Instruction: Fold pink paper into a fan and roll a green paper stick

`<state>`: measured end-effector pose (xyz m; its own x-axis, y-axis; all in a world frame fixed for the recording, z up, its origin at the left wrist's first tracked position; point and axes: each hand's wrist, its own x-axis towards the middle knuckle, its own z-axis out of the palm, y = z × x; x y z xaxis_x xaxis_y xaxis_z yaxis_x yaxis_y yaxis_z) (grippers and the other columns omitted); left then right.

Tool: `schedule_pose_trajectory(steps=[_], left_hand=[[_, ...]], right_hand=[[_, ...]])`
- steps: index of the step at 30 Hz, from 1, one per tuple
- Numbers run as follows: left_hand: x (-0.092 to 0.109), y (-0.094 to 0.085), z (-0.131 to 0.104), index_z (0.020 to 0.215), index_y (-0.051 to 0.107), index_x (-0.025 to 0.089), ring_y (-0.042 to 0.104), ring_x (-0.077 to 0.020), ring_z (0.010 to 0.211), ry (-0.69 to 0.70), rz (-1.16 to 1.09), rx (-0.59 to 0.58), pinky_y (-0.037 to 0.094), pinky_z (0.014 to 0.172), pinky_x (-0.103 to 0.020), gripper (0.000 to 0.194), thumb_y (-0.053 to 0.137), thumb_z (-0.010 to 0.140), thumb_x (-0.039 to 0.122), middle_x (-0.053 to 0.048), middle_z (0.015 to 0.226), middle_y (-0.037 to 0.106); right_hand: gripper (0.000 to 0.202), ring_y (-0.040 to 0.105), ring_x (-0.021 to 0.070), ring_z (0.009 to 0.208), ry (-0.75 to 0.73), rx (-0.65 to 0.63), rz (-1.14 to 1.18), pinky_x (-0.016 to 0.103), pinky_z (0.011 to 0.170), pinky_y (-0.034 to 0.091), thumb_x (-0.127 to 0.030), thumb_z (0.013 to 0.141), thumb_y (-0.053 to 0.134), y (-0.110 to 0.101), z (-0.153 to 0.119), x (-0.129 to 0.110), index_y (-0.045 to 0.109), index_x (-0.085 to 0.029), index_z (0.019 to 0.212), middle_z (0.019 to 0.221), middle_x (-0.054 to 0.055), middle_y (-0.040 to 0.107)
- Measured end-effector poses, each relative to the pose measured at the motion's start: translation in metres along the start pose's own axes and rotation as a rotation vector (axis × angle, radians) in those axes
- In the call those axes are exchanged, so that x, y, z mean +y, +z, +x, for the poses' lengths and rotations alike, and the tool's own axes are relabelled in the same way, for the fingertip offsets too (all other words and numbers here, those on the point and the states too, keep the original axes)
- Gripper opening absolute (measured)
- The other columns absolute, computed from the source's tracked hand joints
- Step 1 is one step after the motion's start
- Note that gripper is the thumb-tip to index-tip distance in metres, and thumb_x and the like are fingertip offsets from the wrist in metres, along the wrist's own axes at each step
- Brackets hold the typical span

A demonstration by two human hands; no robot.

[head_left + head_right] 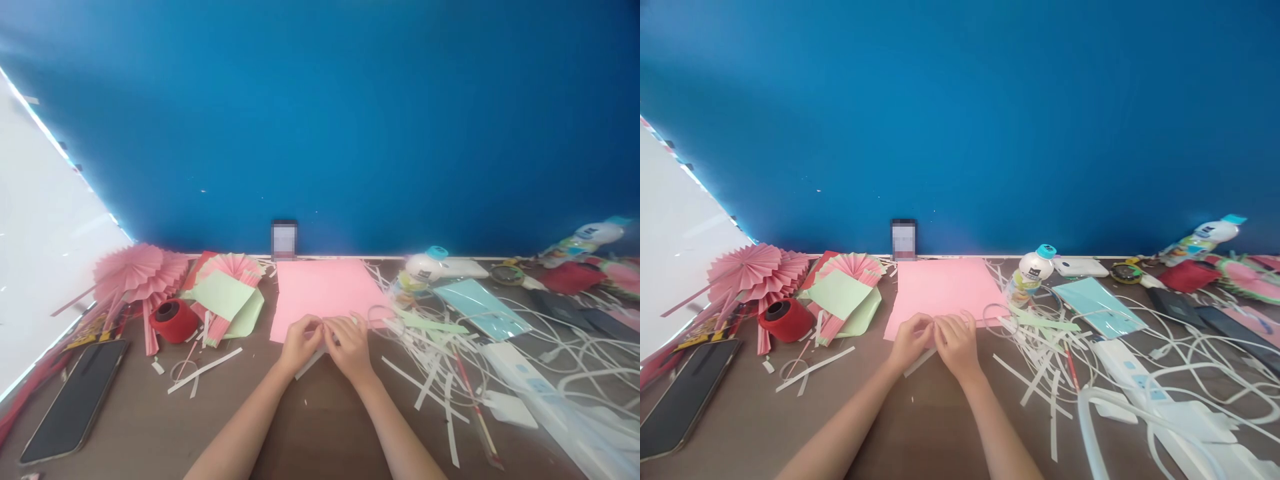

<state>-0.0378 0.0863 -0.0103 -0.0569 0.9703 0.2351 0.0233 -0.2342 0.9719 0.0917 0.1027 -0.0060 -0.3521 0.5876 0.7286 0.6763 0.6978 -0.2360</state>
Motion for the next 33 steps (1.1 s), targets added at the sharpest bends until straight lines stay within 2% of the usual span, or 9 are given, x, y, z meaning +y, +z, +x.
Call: schedule_pose_trajectory(steps=[6, 14, 21, 27, 33], left_hand=[[0.0018, -0.0005, -0.0008, 0.075, 0.061, 0.017, 0.057, -0.0159, 0.072, -0.02, 0.001, -0.016, 0.044, 0.069, -0.025, 0.013, 0.051, 0.074, 0.026, -0.004, 0.075, 0.062], [0.0023, 0.0004, 0.0011, 0.075, 0.057, 0.015, 0.057, -0.0148, 0.073, -0.03, -0.083, 0.006, 0.045, 0.072, -0.027, 0.013, 0.052, 0.075, 0.027, -0.004, 0.074, 0.06], [0.0009, -0.0008, 0.0029, 0.074, 0.056, 0.014, 0.059, -0.0145, 0.072, -0.073, -0.186, 0.004, 0.047, 0.071, -0.028, 0.017, 0.055, 0.074, 0.03, -0.004, 0.071, 0.06], [-0.0002, 0.0004, 0.0015, 0.074, 0.057, 0.014, 0.059, -0.0144, 0.073, -0.057, -0.148, -0.007, 0.047, 0.072, -0.027, 0.015, 0.055, 0.074, 0.028, -0.004, 0.073, 0.061], [0.0007, 0.0004, 0.0018, 0.073, 0.057, 0.014, 0.061, -0.0152, 0.073, -0.084, -0.165, 0.011, 0.048, 0.071, -0.028, 0.016, 0.057, 0.072, 0.03, -0.004, 0.072, 0.062]], right_hand=[[0.013, 0.06, 0.014, 0.071, 0.08, 0.057, 0.071, 0.04, 0.091, 0.03, -0.015, 0.078, 0.046, 0.0024, 0.0015, -0.0026, 0.058, -0.02, 0.076, 0.074, 0.001, 0.066], [0.012, 0.059, 0.0138, 0.067, 0.178, 0.06, 0.16, 0.041, 0.09, 0.032, -0.019, 0.08, 0.047, 0.0053, 0.0002, 0.0002, 0.058, -0.02, 0.076, 0.072, 0.002, 0.066], [0.011, 0.059, 0.0154, 0.073, 0.148, 0.033, 0.18, 0.04, 0.087, 0.035, -0.017, 0.079, 0.048, 0.006, -0.0001, 0.0011, 0.058, -0.021, 0.079, 0.076, 0.002, 0.066], [0.008, 0.059, 0.0155, 0.073, 0.138, 0.06, 0.157, 0.039, 0.086, 0.035, -0.016, 0.076, 0.052, 0.0055, 0.0003, 0.0005, 0.058, -0.021, 0.079, 0.075, 0.001, 0.066], [0.008, 0.057, 0.0156, 0.067, 0.212, 0.155, 0.175, 0.036, 0.077, 0.041, -0.018, 0.075, 0.052, 0.0059, 0.0021, 0.0015, 0.059, -0.02, 0.071, 0.068, 0.001, 0.064]])
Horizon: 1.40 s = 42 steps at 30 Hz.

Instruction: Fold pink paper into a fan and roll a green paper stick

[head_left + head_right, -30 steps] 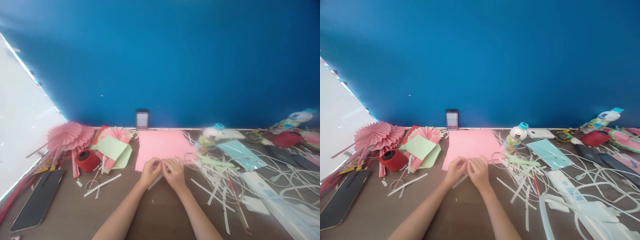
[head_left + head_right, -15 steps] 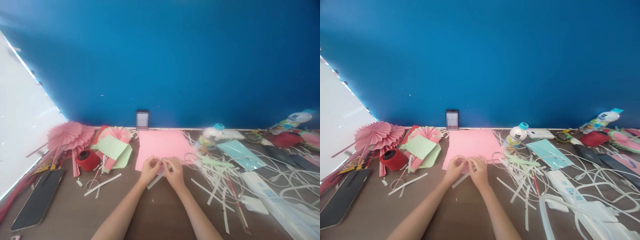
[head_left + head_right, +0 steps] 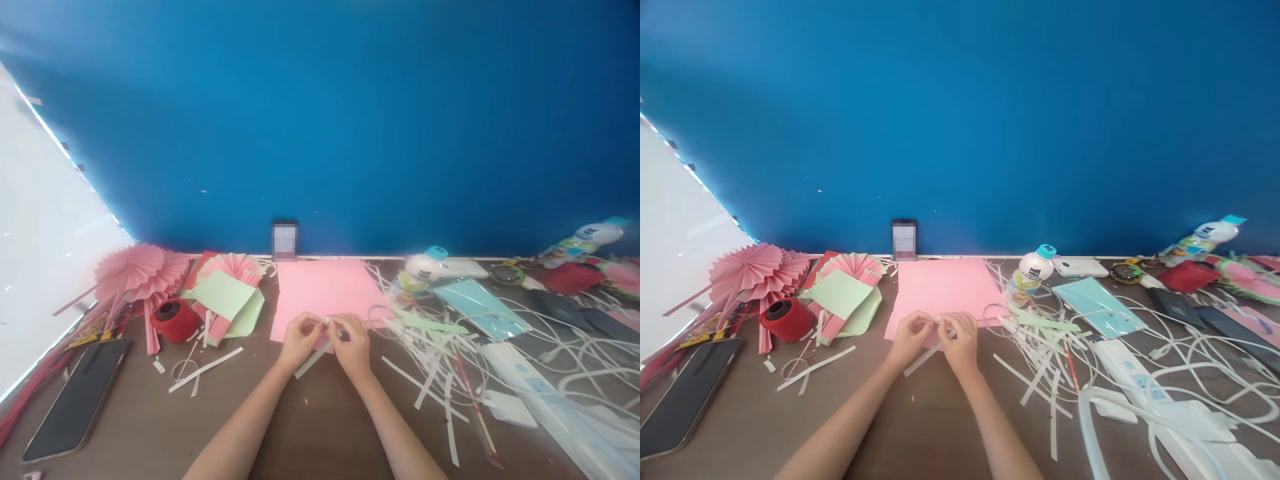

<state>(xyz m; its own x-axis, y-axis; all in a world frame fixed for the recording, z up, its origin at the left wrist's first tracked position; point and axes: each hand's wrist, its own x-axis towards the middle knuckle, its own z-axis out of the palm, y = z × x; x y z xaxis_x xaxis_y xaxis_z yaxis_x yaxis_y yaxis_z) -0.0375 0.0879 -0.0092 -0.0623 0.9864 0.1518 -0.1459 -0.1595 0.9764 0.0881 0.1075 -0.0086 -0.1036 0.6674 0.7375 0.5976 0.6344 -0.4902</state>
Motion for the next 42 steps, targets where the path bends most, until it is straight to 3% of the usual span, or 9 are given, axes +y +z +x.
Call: schedule_pose_trajectory(steps=[9, 18, 20, 22, 26, 29, 33, 36, 42], left_hand=[[-0.001, -0.009, 0.009, 0.068, 0.052, 0.013, 0.064, -0.0221, 0.078, -0.178, -0.338, 0.185, 0.049, 0.079, -0.038, 0.023, 0.063, 0.065, 0.032, -0.007, 0.067, 0.066], [0.001, -0.019, 0.013, 0.071, 0.053, 0.012, 0.064, -0.0224, 0.081, -0.209, -0.461, 0.318, 0.047, 0.083, -0.038, 0.025, 0.065, 0.064, 0.031, -0.011, 0.076, 0.066], [0.002, -0.019, 0.013, 0.071, 0.053, 0.011, 0.064, -0.0222, 0.081, -0.21, -0.456, 0.318, 0.047, 0.083, -0.037, 0.024, 0.065, 0.064, 0.031, -0.011, 0.077, 0.066], [0.002, -0.018, 0.013, 0.071, 0.054, 0.011, 0.064, -0.0221, 0.08, -0.202, -0.447, 0.297, 0.047, 0.082, -0.037, 0.025, 0.065, 0.063, 0.031, -0.01, 0.076, 0.066], [0.0, -0.013, 0.01, 0.07, 0.055, 0.011, 0.064, -0.0212, 0.077, -0.187, -0.42, 0.218, 0.048, 0.08, -0.037, 0.025, 0.066, 0.063, 0.032, -0.008, 0.071, 0.066], [-0.001, -0.01, 0.007, 0.072, 0.058, 0.012, 0.063, -0.0178, 0.072, -0.154, -0.339, 0.138, 0.048, 0.077, -0.034, 0.023, 0.065, 0.064, 0.032, -0.006, 0.071, 0.065], [-0.001, -0.007, 0.002, 0.069, 0.062, 0.013, 0.059, -0.0142, 0.069, -0.072, -0.161, 0.074, 0.046, 0.072, -0.029, 0.018, 0.062, 0.065, 0.031, -0.005, 0.071, 0.065], [-0.001, -0.009, 0.0, 0.074, 0.064, 0.014, 0.059, -0.015, 0.073, -0.064, -0.078, 0.056, 0.045, 0.071, -0.027, 0.02, 0.061, 0.066, 0.032, -0.005, 0.074, 0.065], [0.0, -0.035, 0.02, 0.085, 0.063, 0.014, 0.059, -0.0181, 0.08, -0.07, 0.339, 0.2, 0.044, 0.072, -0.028, 0.025, 0.055, 0.069, 0.031, -0.009, 0.087, 0.065]], right_hand=[[0.021, 0.057, 0.0209, 0.071, 0.472, 0.323, -0.162, 0.033, 0.067, 0.043, -0.03, 0.07, 0.05, -0.03, 0.008, 0.056, 0.062, -0.013, 0.073, 0.074, 0.009, 0.064], [0.025, 0.055, 0.0294, 0.076, 0.748, 0.691, -0.5, 0.049, 0.077, 0.035, -0.027, 0.068, 0.048, -0.087, 0.007, 0.105, 0.065, -0.012, 0.078, 0.076, 0.013, 0.064], [0.032, 0.051, 0.0353, 0.088, 0.697, 0.679, -0.568, 0.054, 0.077, 0.032, -0.024, 0.067, 0.048, -0.087, 0.007, 0.101, 0.063, -0.012, 0.093, 0.094, 0.017, 0.062], [0.046, 0.044, 0.0388, 0.102, 0.499, 0.606, -0.63, 0.057, 0.079, 0.03, -0.021, 0.066, 0.05, -0.076, 0.01, 0.085, 0.053, -0.011, 0.111, 0.113, 0.02, 0.052], [0.044, 0.049, 0.027, 0.1, -0.065, 0.15, -0.416, 0.044, 0.086, 0.032, -0.021, 0.072, 0.05, -0.036, 0.011, 0.032, 0.048, -0.016, 0.115, 0.106, 0.013, 0.057], [0.03, 0.053, 0.0204, 0.096, -0.24, -0.089, -0.286, 0.038, 0.089, 0.029, -0.018, 0.077, 0.049, -0.012, 0.005, 0.002, 0.055, -0.024, 0.105, 0.1, 0.005, 0.062], [0.019, 0.056, 0.0175, 0.084, -0.225, -0.131, -0.224, 0.037, 0.086, 0.03, -0.015, 0.08, 0.046, -0.008, 0.001, -0.002, 0.06, -0.023, 0.089, 0.084, 0.002, 0.066], [0.014, 0.056, 0.0167, 0.079, -0.162, -0.06, -0.179, 0.037, 0.084, 0.031, -0.015, 0.079, 0.049, -0.015, 0.001, 0.006, 0.061, -0.022, 0.082, 0.078, 0.002, 0.065], [0.007, 0.055, 0.0165, 0.076, 0.267, 0.205, 0.228, 0.033, 0.073, 0.042, -0.023, 0.074, 0.056, -0.024, 0.004, 0.008, 0.059, -0.018, 0.078, 0.077, 0.004, 0.061]])
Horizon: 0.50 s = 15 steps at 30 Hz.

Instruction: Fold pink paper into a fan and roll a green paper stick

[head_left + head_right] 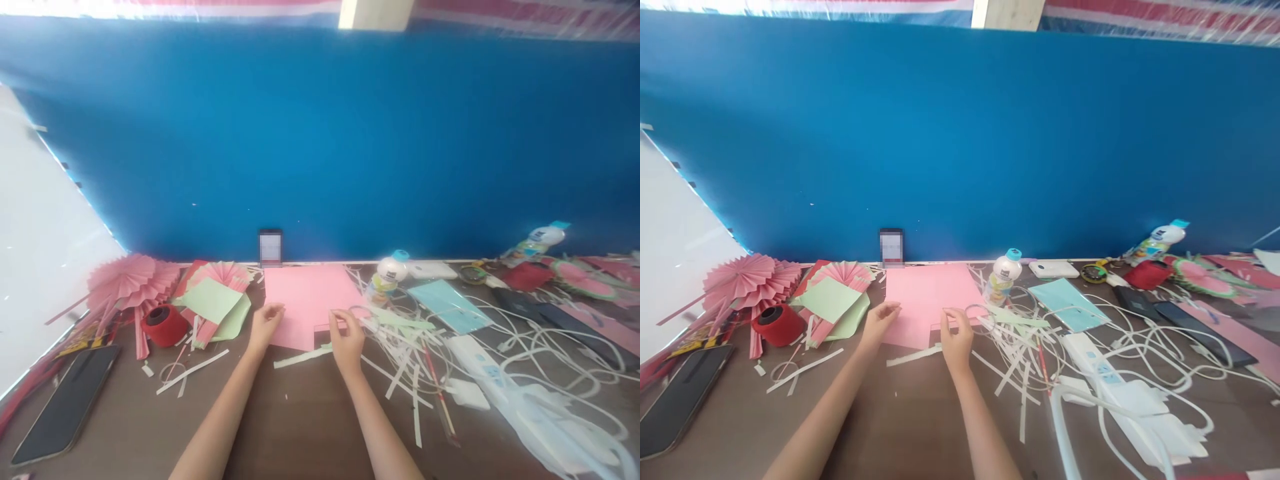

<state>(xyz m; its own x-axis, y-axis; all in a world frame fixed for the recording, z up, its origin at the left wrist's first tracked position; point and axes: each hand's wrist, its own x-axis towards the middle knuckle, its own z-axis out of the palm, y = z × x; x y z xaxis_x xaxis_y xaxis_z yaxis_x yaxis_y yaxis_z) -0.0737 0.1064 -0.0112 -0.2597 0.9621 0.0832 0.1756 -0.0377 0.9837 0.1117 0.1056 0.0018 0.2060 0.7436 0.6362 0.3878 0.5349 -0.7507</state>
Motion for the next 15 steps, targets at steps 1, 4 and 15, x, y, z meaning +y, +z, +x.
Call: schedule_pose_trajectory(steps=[1, 4, 15], left_hand=[[0.0, -0.003, 0.01, 0.087, 0.063, 0.013, 0.058, -0.0181, 0.078, -0.002, 0.126, 0.032, 0.044, 0.072, -0.028, 0.025, 0.054, 0.069, 0.028, -0.009, 0.088, 0.065], [0.003, -0.006, 0.043, 0.096, 0.059, 0.012, 0.057, -0.0206, 0.086, -0.042, 0.487, 0.084, 0.041, 0.077, -0.029, 0.03, 0.053, 0.068, 0.024, -0.012, 0.1, 0.061], [0.006, -0.002, 0.076, 0.094, 0.055, 0.019, 0.05, -0.0318, 0.1, -0.27, 0.967, 0.102, 0.036, 0.079, -0.041, 0.036, 0.055, 0.067, 0.043, -0.014, 0.102, 0.056]], right_hand=[[0.009, 0.055, 0.0161, 0.075, 0.109, 0.014, 0.09, 0.032, 0.071, 0.043, -0.025, 0.073, 0.058, 0.0, 0.0, 0.0, 0.059, -0.018, 0.078, 0.077, 0.004, 0.06], [0.015, 0.054, 0.0126, 0.065, 0.453, 0.03, 0.45, 0.028, 0.063, 0.045, -0.029, 0.069, 0.062, 0.002, 0.001, 0.001, 0.058, -0.018, 0.077, 0.069, 0.0, 0.057], [0.008, 0.044, 0.004, 0.053, 0.78, -0.049, 1.361, 0.009, 0.034, 0.038, -0.022, 0.074, 0.059, -0.03, 0.025, 0.024, 0.051, -0.022, 0.074, 0.065, -0.005, 0.049]])
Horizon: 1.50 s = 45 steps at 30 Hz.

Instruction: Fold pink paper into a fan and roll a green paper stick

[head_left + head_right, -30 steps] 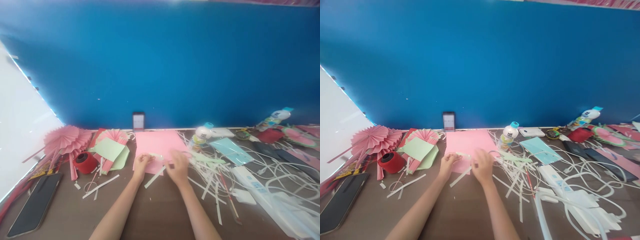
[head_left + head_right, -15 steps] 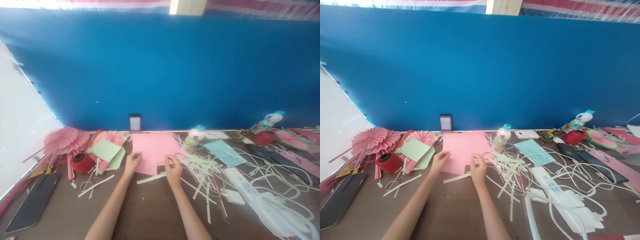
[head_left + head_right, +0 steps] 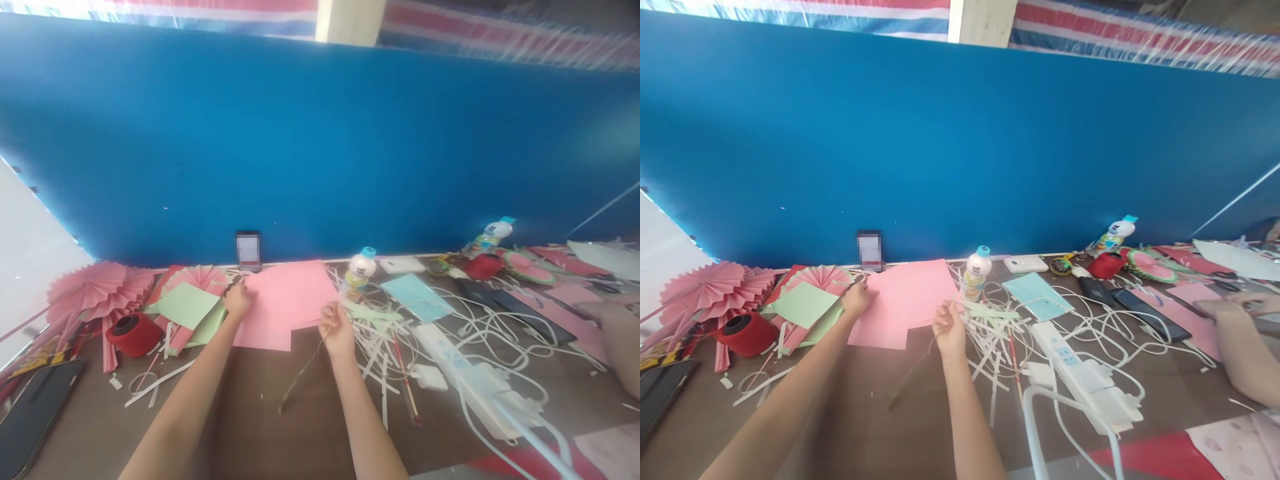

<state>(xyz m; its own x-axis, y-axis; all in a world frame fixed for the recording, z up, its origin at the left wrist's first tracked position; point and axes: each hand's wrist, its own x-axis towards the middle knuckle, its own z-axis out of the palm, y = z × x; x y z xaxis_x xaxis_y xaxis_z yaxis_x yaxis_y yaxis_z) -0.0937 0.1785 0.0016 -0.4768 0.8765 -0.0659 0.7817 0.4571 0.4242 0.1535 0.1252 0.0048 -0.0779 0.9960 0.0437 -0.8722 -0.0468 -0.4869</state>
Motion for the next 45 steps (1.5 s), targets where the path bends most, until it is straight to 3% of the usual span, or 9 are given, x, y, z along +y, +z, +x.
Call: schedule_pose_trajectory(steps=[7, 12, 20, 22, 26, 31, 37, 41, 45], left_hand=[[0.007, -0.012, -0.043, 0.109, 0.048, 0.015, 0.037, -0.0327, 0.114, 0.336, -0.143, 0.294, 0.031, 0.089, -0.044, 0.039, 0.052, 0.074, 0.031, -0.019, 0.121, 0.041], [0.017, 0.016, -0.127, 0.107, 0.052, 0.019, 0.06, -0.0198, 0.066, 0.615, -0.608, -0.338, 0.045, 0.059, -0.027, 0.054, 0.066, 0.058, 0.037, -0.005, 0.076, 0.064], [0.02, 0.031, -0.146, 0.062, 0.058, 0.016, 0.054, -0.014, 0.042, 0.32, -0.713, -0.776, 0.039, 0.043, -0.023, 0.01, 0.063, 0.056, 0.023, 0.0, 0.043, 0.056], [0.017, 0.028, -0.149, 0.056, 0.058, 0.016, 0.053, -0.014, 0.042, 0.398, -0.672, -0.728, 0.039, 0.044, -0.024, 0.012, 0.062, 0.058, 0.027, 0.0, 0.041, 0.055], [0.014, 0.017, -0.143, 0.047, 0.056, 0.019, 0.056, -0.0169, 0.055, 0.625, -0.505, -0.336, 0.04, 0.054, -0.026, 0.026, 0.063, 0.059, 0.041, -0.004, 0.058, 0.061], [0.011, -0.003, -0.061, 0.095, 0.059, 0.018, 0.055, -0.0235, 0.092, 0.332, -0.337, 0.005, 0.04, 0.075, -0.029, 0.032, 0.055, 0.069, 0.038, -0.01, 0.1, 0.06], [0.003, 0.0, 0.014, 0.101, 0.049, 0.014, 0.054, -0.0292, 0.096, 0.027, -0.159, 0.006, 0.039, 0.074, -0.034, 0.052, 0.059, 0.062, 0.046, -0.016, 0.103, 0.058], [0.002, 0.009, 0.013, 0.083, 0.053, 0.016, 0.057, -0.0269, 0.086, 0.03, -0.179, 0.004, 0.039, 0.068, -0.032, 0.032, 0.057, 0.063, 0.041, -0.012, 0.09, 0.061], [-0.001, 0.009, -0.001, 0.062, 0.051, 0.016, 0.055, -0.0194, 0.069, 0.23, -0.435, 0.118, 0.037, 0.061, -0.027, 0.022, 0.05, 0.07, 0.036, -0.004, 0.064, 0.056]], right_hand=[[0.008, 0.046, 0.0041, 0.055, 0.034, 0.061, -0.025, 0.011, 0.038, 0.041, -0.024, 0.073, 0.061, 0.002, 0.0, 0.006, 0.053, -0.021, 0.074, 0.067, -0.005, 0.052], [0.007, 0.047, 0.0051, 0.054, 0.025, 0.098, -0.049, 0.014, 0.038, 0.041, -0.023, 0.072, 0.061, 0.005, 0.001, 0.012, 0.054, -0.021, 0.074, 0.066, -0.004, 0.053], [0.013, 0.046, 0.0041, 0.053, -0.048, 0.055, -0.054, 0.013, 0.038, 0.04, -0.025, 0.072, 0.062, 0.0, 0.002, 0.001, 0.05, -0.021, 0.073, 0.064, -0.006, 0.049], [0.015, 0.047, 0.0047, 0.054, -0.089, 0.035, -0.075, 0.013, 0.039, 0.04, -0.027, 0.072, 0.062, -0.002, 0.003, -0.005, 0.048, -0.021, 0.072, 0.063, -0.006, 0.048], [0.017, 0.046, 0.0049, 0.055, -0.086, 0.032, -0.053, 0.014, 0.039, 0.04, -0.026, 0.071, 0.062, -0.003, 0.003, -0.009, 0.047, -0.02, 0.072, 0.062, -0.006, 0.046], [0.015, 0.047, 0.0043, 0.056, -0.072, 0.067, -0.037, 0.013, 0.039, 0.039, -0.024, 0.07, 0.063, -0.003, 0.002, -0.004, 0.049, -0.02, 0.074, 0.066, -0.006, 0.047], [0.015, 0.046, 0.0046, 0.053, -0.081, 0.109, -0.079, 0.014, 0.038, 0.039, -0.025, 0.07, 0.062, -0.003, 0.003, -0.001, 0.05, -0.02, 0.076, 0.066, -0.005, 0.049], [0.013, 0.046, 0.0049, 0.053, -0.101, 0.098, -0.155, 0.014, 0.039, 0.039, -0.027, 0.072, 0.061, -0.002, 0.002, -0.001, 0.05, -0.021, 0.075, 0.065, -0.005, 0.05], [0.017, 0.045, 0.0042, 0.052, -0.067, 0.136, -0.226, 0.013, 0.038, 0.035, -0.027, 0.066, 0.066, 0.002, 0.002, 0.0, 0.052, -0.021, 0.073, 0.065, -0.005, 0.05]])
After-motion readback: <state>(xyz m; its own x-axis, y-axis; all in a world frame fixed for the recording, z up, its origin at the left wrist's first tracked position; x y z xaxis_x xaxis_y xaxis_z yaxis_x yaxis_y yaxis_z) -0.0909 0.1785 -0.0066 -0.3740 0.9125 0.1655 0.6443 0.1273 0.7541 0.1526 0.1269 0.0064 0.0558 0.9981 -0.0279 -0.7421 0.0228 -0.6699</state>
